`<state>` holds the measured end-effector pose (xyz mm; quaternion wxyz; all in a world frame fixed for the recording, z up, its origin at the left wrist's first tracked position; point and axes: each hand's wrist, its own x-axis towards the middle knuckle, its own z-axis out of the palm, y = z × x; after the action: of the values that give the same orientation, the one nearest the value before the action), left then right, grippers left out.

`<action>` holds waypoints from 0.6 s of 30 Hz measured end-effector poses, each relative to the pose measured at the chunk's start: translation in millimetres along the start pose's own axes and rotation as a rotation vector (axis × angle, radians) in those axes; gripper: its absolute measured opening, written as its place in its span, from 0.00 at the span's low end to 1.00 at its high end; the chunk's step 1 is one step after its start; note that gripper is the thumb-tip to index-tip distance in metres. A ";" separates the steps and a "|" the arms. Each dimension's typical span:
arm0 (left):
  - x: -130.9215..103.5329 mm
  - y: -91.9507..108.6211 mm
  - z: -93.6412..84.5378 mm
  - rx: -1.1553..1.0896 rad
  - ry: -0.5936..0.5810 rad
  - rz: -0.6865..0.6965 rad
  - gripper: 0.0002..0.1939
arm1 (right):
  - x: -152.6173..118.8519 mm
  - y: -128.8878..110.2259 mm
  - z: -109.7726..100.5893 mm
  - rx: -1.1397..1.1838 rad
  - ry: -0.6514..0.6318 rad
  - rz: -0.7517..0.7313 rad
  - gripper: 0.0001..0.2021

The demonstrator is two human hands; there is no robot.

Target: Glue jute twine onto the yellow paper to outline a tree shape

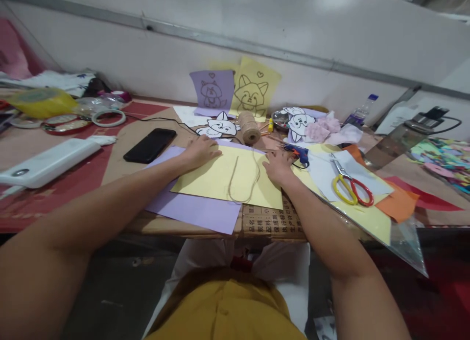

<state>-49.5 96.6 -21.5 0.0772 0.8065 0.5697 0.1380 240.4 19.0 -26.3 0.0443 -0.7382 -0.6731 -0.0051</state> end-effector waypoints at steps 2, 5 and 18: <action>4.1 -1.9 1.6 -0.005 0.020 0.007 0.23 | -0.8 -2.8 0.6 0.005 0.005 0.012 0.23; 7.3 -3.5 4.1 -0.017 0.046 0.018 0.23 | 0.0 -5.7 -4.8 0.037 0.020 0.035 0.23; 24.9 -7.8 5.0 -0.091 0.095 0.023 0.18 | 83.8 -75.0 -35.7 0.378 0.148 0.127 0.38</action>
<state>-47.2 122.8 -25.1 0.0849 0.8012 0.5565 0.2029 175.6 106.4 19.3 0.2315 -0.7553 -0.6091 0.0701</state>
